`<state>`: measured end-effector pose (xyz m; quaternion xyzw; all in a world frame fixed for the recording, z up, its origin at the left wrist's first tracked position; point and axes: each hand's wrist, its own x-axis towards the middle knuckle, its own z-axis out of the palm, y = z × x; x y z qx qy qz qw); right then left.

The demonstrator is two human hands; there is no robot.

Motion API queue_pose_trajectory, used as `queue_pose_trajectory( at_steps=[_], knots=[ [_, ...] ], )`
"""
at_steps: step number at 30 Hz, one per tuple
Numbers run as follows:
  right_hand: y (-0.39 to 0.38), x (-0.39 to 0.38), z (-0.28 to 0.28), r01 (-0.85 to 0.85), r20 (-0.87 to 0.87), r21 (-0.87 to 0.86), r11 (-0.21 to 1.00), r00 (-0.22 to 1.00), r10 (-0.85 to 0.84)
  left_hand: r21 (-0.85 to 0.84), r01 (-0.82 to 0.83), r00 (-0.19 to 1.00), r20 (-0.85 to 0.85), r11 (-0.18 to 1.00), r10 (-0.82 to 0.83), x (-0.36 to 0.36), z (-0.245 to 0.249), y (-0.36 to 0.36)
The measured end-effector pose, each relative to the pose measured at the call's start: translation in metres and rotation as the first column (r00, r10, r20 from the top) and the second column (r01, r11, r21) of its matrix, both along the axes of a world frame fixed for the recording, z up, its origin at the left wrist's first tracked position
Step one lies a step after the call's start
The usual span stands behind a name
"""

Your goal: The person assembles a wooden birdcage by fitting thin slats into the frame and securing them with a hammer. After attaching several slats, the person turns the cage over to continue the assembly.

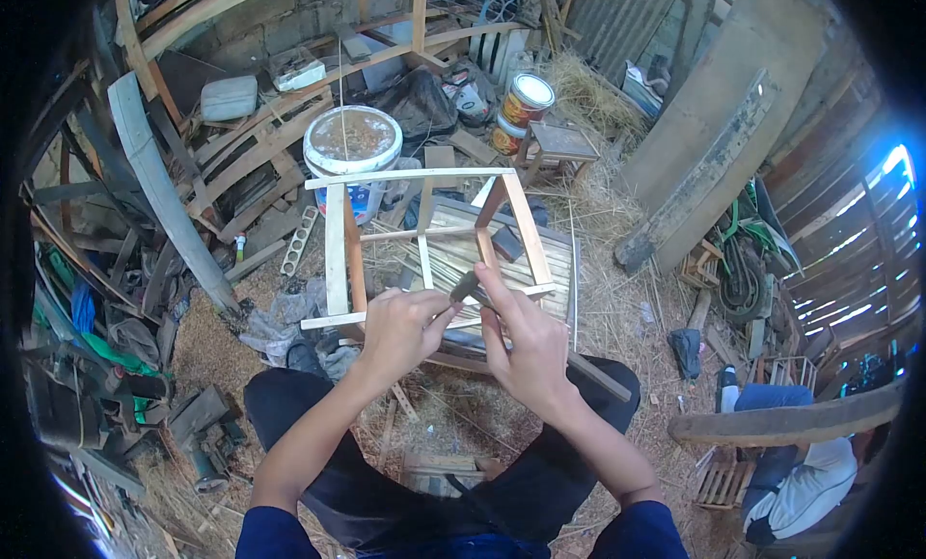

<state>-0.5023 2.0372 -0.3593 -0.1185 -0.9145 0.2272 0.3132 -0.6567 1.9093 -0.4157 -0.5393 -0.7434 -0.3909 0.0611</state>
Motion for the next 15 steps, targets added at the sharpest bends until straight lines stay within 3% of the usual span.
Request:
queue_pose_trajectory(
  at_steps=[9,12,15],
  knots=[
    [0.004,-0.001,-0.003,0.004,-0.072,0.026,1.0,0.997,-0.002,0.027,0.005,0.998,-0.063,1.0,-0.003,0.002,0.0,0.005],
    [0.006,0.003,0.002,0.01,0.022,0.053,0.999,1.0,-0.012,-0.008,0.011,0.997,-0.077,1.0,-0.011,0.003,0.0,0.005],
    [0.005,-0.005,-0.01,0.006,-0.305,0.034,0.999,0.952,0.005,0.03,0.008,0.994,-0.109,1.0,-0.004,0.004,-0.004,0.006]
  ],
)
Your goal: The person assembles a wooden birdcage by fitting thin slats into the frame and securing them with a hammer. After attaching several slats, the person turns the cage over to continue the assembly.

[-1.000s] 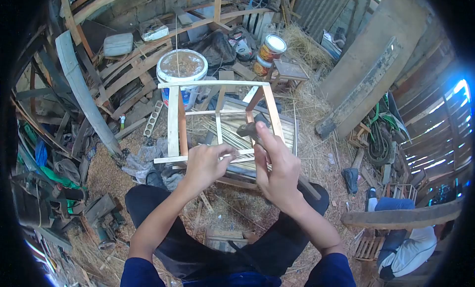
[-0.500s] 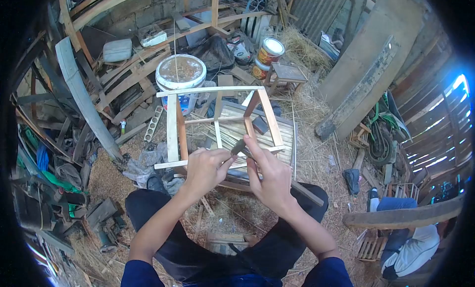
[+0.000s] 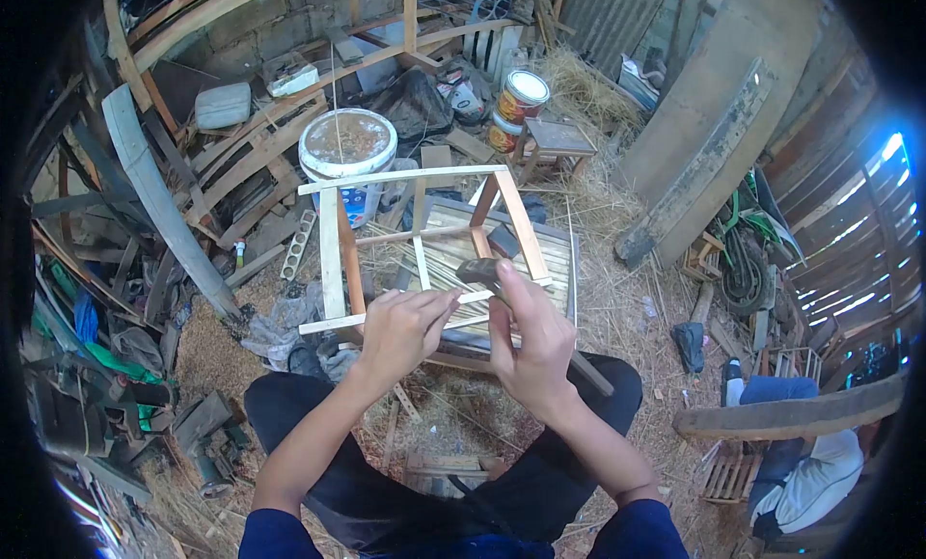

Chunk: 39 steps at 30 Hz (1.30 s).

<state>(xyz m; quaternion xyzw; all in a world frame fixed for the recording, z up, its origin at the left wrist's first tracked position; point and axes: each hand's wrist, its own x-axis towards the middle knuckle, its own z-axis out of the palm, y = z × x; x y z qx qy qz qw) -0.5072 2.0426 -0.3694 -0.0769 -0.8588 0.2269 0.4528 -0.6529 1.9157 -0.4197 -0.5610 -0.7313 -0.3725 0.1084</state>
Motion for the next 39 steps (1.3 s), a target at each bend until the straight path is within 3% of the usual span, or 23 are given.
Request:
queue_pose_trajectory(
  at_steps=[1,3,5,8,12,15,17,19,20,23,25,27,28,29,31,33,34,35,37,39],
  knots=[
    [-0.002,0.0,-0.004,-0.003,-0.094,-0.017,1.0,0.996,0.001,-0.027,0.003,1.0,-0.006,1.0,-0.003,0.0,-0.002,-0.002],
    [-0.002,0.007,0.008,-0.011,0.3,0.141,0.99,0.953,-0.032,-0.063,0.005,1.0,-0.028,0.998,-0.007,-0.004,-0.003,0.0],
    [-0.001,0.005,0.007,0.035,0.254,0.036,0.999,0.966,-0.043,-0.027,0.018,0.999,-0.026,0.999,-0.019,-0.002,-0.004,0.001],
    [0.002,0.002,0.004,0.045,-0.043,-0.098,0.994,0.998,-0.05,-0.017,0.011,0.999,-0.035,1.0,-0.012,-0.001,-0.004,0.002],
    [0.004,0.006,0.007,0.02,0.172,0.098,0.995,0.984,-0.037,-0.063,0.018,0.998,-0.058,0.998,-0.021,-0.004,-0.004,0.001],
    [0.003,0.006,0.019,0.048,0.173,0.038,0.998,0.983,-0.054,0.027,0.027,0.999,-0.04,0.999,-0.026,-0.002,-0.004,0.003],
    [0.006,0.003,-0.003,0.072,-0.111,0.044,0.996,0.992,-0.067,0.009,0.018,0.999,-0.036,1.0,-0.018,0.0,-0.002,0.001],
    [0.0,0.008,0.007,0.008,0.173,0.109,0.994,0.985,-0.027,-0.012,0.02,0.999,-0.032,1.0,-0.02,-0.001,0.0,0.002],
    [-0.007,0.011,0.016,0.056,0.486,0.128,0.99,0.866,-0.112,-0.025,0.018,1.0,-0.024,1.0,-0.019,-0.002,-0.002,0.002],
    [0.004,0.009,0.016,0.017,0.171,0.077,0.997,0.985,-0.03,-0.005,0.025,1.0,-0.015,1.0,-0.025,-0.003,-0.003,0.005],
    [0.001,0.008,0.0,-0.007,-0.105,-0.136,0.991,0.994,-0.007,-0.012,0.019,1.0,-0.001,1.0,-0.019,0.001,-0.003,0.0],
    [0.001,0.011,0.001,-0.027,0.076,-0.028,0.999,0.997,0.029,-0.028,0.01,1.0,-0.005,1.0,-0.011,0.001,0.004,0.001],
    [-0.004,0.014,0.013,0.003,0.402,0.09,0.996,0.915,-0.039,-0.021,0.011,1.0,-0.007,1.0,-0.011,0.0,0.003,0.002],
    [-0.001,0.01,0.002,0.013,0.317,-0.023,1.0,0.948,-0.005,-0.018,0.016,1.0,-0.007,1.0,-0.016,-0.001,0.001,0.002],
    [0.002,0.012,0.016,0.004,0.245,0.061,0.998,0.969,-0.019,0.001,0.021,1.0,-0.001,1.0,-0.021,-0.002,0.001,0.004],
    [0.0,0.005,0.003,0.043,-0.125,-0.011,0.999,0.991,-0.044,0.026,0.018,0.999,0.03,1.0,-0.019,0.001,0.002,0.003],
    [0.001,0.003,-0.005,-0.026,-0.234,-0.041,0.999,0.972,0.015,-0.005,0.022,0.999,0.03,1.0,-0.022,0.003,0.001,0.0],
    [-0.001,0.007,-0.006,-0.013,-0.036,-0.033,0.999,0.999,0.011,-0.03,0.024,1.0,0.021,0.999,-0.023,0.002,0.002,-0.001],
    [-0.005,0.012,0.004,0.003,0.35,0.003,1.0,0.937,-0.004,-0.015,0.019,1.0,0.013,1.0,-0.019,0.0,0.003,0.003],
    [-0.003,0.011,0.008,0.014,0.155,0.012,1.0,0.988,-0.016,0.037,0.019,0.999,0.026,0.999,-0.02,0.0,0.0,0.004]
  ],
)
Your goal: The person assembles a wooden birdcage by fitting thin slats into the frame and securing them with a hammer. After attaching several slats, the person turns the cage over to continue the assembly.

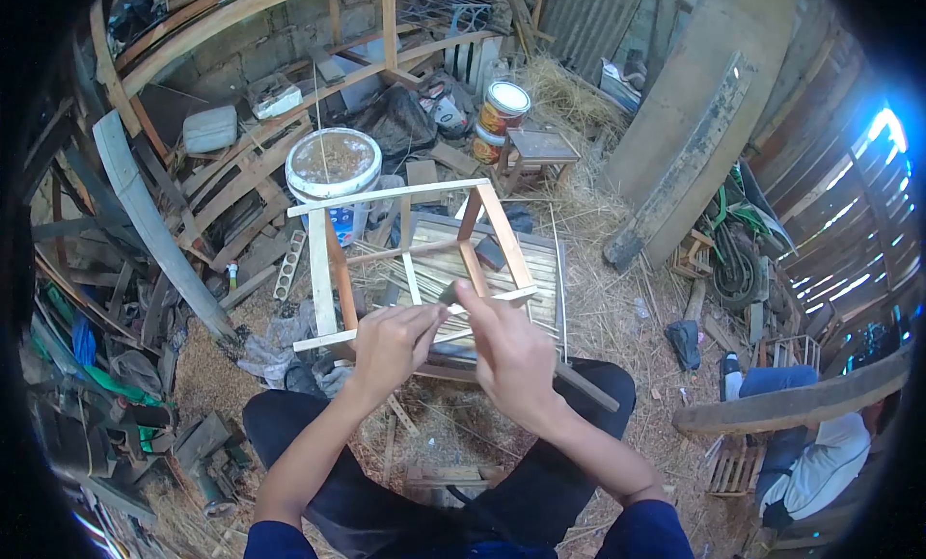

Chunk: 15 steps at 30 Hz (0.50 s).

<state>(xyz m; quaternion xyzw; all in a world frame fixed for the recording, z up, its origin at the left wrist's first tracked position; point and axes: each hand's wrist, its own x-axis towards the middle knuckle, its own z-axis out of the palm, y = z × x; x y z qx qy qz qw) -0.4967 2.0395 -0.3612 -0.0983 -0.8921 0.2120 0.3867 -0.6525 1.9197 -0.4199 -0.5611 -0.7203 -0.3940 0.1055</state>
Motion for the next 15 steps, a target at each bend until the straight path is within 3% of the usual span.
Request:
queue_pose_trajectory(
  at_steps=[2,4,6,7,10,11,12,14,15],
  knots=[
    [-0.001,0.001,-0.004,0.041,-0.251,-0.03,0.999,0.967,-0.047,-0.001,-0.014,1.0,0.001,1.0,0.014,0.002,-0.001,-0.001],
    [-0.007,0.008,-0.005,0.028,0.039,-0.033,0.999,0.999,-0.027,-0.022,-0.008,1.0,-0.006,1.0,0.007,0.002,0.001,-0.001],
    [-0.005,0.008,0.001,0.002,0.308,-0.016,1.0,0.951,0.003,-0.036,-0.014,1.0,-0.014,0.999,0.013,0.001,0.001,-0.001],
    [0.0,0.006,-0.003,-0.065,0.165,-0.064,0.996,0.983,0.075,-0.044,-0.011,1.0,-0.004,0.999,0.011,0.002,0.0,-0.001],
    [-0.001,0.006,0.007,-0.038,-0.123,-0.117,0.992,0.992,0.023,-0.007,-0.009,1.0,-0.002,1.0,0.009,-0.001,-0.002,0.002],
    [0.0,-0.003,-0.006,-0.038,-0.365,-0.092,0.995,0.931,0.002,0.005,0.001,1.0,0.002,1.0,-0.001,0.002,-0.004,0.0],
    [-0.001,0.002,-0.006,-0.055,-0.155,-0.084,0.995,0.987,0.042,-0.028,0.0,1.0,-0.003,1.0,0.0,0.003,-0.004,-0.002],
    [0.003,0.009,0.0,-0.101,0.267,-0.061,0.993,0.957,0.113,-0.073,-0.007,1.0,-0.026,0.997,0.005,-0.001,-0.001,-0.002],
    [0.002,0.006,-0.001,-0.089,0.257,-0.078,0.993,0.961,0.106,-0.074,-0.011,1.0,-0.024,0.997,0.009,0.0,-0.001,-0.002]
  ],
)
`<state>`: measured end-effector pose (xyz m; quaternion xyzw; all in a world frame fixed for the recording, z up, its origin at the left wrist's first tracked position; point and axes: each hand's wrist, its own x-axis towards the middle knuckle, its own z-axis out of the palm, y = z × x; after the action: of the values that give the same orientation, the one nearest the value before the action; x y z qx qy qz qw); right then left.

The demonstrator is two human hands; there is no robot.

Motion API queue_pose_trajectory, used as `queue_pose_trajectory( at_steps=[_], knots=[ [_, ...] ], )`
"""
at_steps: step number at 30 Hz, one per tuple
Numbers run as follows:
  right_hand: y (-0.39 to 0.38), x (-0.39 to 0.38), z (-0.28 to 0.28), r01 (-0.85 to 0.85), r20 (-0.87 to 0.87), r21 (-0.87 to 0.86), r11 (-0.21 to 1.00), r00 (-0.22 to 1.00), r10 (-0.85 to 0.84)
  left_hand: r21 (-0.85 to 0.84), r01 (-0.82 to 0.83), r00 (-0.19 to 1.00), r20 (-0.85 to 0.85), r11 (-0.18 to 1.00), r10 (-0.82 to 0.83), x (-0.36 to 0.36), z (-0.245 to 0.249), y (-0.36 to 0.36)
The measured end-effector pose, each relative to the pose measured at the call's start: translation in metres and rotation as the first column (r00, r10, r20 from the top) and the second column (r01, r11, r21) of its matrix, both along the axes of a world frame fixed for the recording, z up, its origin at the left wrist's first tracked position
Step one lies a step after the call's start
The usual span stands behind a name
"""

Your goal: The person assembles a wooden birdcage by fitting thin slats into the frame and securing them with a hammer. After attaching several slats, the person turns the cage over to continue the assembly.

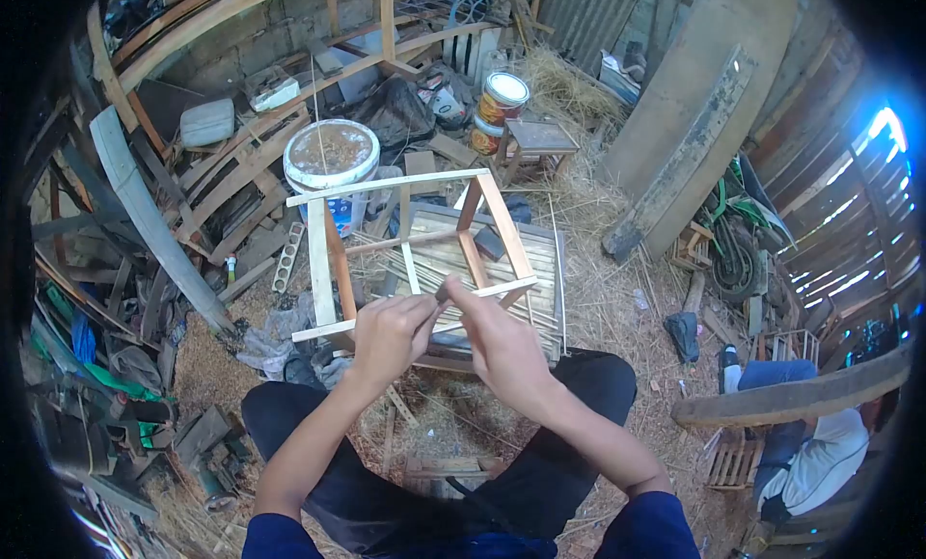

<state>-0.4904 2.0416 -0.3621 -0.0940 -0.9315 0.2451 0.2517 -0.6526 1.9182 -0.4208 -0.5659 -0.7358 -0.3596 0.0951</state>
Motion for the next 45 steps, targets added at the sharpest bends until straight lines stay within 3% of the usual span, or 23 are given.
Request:
queue_pose_trajectory(
  at_steps=[4,5,7,8,9,11,15,17,18,22,23,25,26,29,32,34,35,36,38,40,42,43,45],
  knots=[
    [0.003,-0.002,-0.001,0.063,-0.448,-0.106,0.992,0.888,-0.104,0.098,0.002,1.0,0.025,0.995,-0.004,0.004,-0.003,0.001],
    [0.005,-0.008,-0.003,0.093,-0.569,-0.002,0.996,0.819,-0.077,0.089,0.003,1.0,0.02,0.996,-0.005,0.004,-0.002,0.001],
    [0.003,-0.003,-0.003,0.028,-0.442,0.012,1.0,0.897,-0.02,0.071,0.002,1.0,0.012,0.997,-0.002,0.003,0.002,0.003],
    [0.0,0.004,-0.004,0.055,-0.222,-0.028,0.998,0.973,-0.06,0.055,-0.001,1.0,0.014,0.998,0.001,0.003,0.002,0.003],
    [-0.001,0.001,0.001,0.052,-0.125,0.015,0.999,0.991,-0.049,0.036,-0.006,1.0,0.017,0.999,0.005,0.004,0.002,0.003],
    [-0.005,0.002,0.001,0.028,-0.082,-0.044,0.999,0.996,-0.031,0.016,0.001,1.0,0.018,1.0,-0.001,0.004,0.003,0.003],
    [-0.001,-0.005,-0.016,0.055,-0.481,0.011,0.998,0.876,-0.043,-0.011,-0.029,0.999,-0.032,1.0,0.029,0.007,0.003,0.005],
    [-0.002,-0.004,-0.017,0.02,-0.365,-0.004,1.0,0.931,-0.02,-0.022,-0.022,0.999,-0.049,1.0,0.021,0.006,0.0,0.006],
    [0.0,0.002,-0.009,0.037,-0.101,0.039,0.999,0.994,-0.033,-0.041,-0.018,0.999,-0.052,0.999,0.016,0.005,0.0,0.005],
    [0.001,0.003,0.001,0.078,-0.361,-0.04,0.996,0.929,-0.087,-0.013,-0.027,0.998,-0.057,1.0,0.026,0.007,0.001,0.006],
    [0.001,-0.004,-0.012,0.065,-0.552,-0.054,0.996,0.83,-0.084,-0.014,-0.027,0.998,-0.063,1.0,0.026,0.009,0.001,0.004],
    [-0.003,0.003,-0.012,0.057,-0.374,-0.033,0.998,0.925,-0.065,-0.031,-0.019,0.998,-0.06,0.999,0.017,0.008,-0.001,0.003],
    [-0.004,0.009,-0.007,0.083,-0.063,-0.047,0.995,0.994,-0.086,-0.031,-0.019,0.998,-0.064,0.999,0.017,0.006,-0.001,0.005],
    [-0.002,0.011,0.001,0.124,-0.079,-0.103,0.987,0.988,-0.133,-0.025,-0.02,0.998,-0.065,0.999,0.019,0.008,-0.002,0.005],
    [-0.001,-0.001,-0.031,0.018,-0.639,-0.095,0.995,0.766,-0.074,-0.028,-0.034,0.997,-0.071,0.999,0.032,0.009,-0.001,0.005],
    [-0.006,0.006,-0.01,0.061,-0.192,-0.021,0.998,0.979,-0.064,-0.029,-0.034,0.997,-0.066,0.999,0.032,0.008,0.0,0.006],
    [-0.006,0.008,-0.002,0.067,0.054,0.024,0.997,0.996,-0.069,-0.037,-0.036,0.997,-0.063,0.999,0.034,0.007,0.0,0.007],
    [-0.007,0.006,-0.003,0.117,-0.011,-0.086,0.989,0.993,-0.118,-0.05,-0.035,0.998,-0.06,0.998,0.032,0.007,-0.001,0.006],
    [-0.003,0.004,-0.009,0.07,-0.32,-0.07,0.995,0.943,-0.089,-0.027,-0.019,0.998,-0.06,0.999,0.017,0.005,-0.001,0.006],
    [-0.005,-0.007,-0.02,0.015,-0.625,-0.088,0.996,0.777,-0.067,-0.019,-0.013,0.999,-0.05,1.0,0.012,0.007,-0.004,0.004],
    [-0.009,0.003,-0.01,0.071,-0.201,-0.041,0.997,0.976,-0.078,-0.009,-0.009,0.998,-0.056,1.0,0.009,0.007,-0.001,0.006],
    [-0.009,0.004,-0.004,0.085,0.027,-0.005,0.996,0.996,-0.085,-0.007,-0.011,0.999,-0.045,1.0,0.011,0.007,0.0,0.007],
    [-0.006,0.002,-0.009,0.069,-0.178,-0.136,0.988,0.98,-0.093,-0.01,-0.013,1.0,-0.024,1.0,0.013,0.006,0.001,0.006]
  ],
)
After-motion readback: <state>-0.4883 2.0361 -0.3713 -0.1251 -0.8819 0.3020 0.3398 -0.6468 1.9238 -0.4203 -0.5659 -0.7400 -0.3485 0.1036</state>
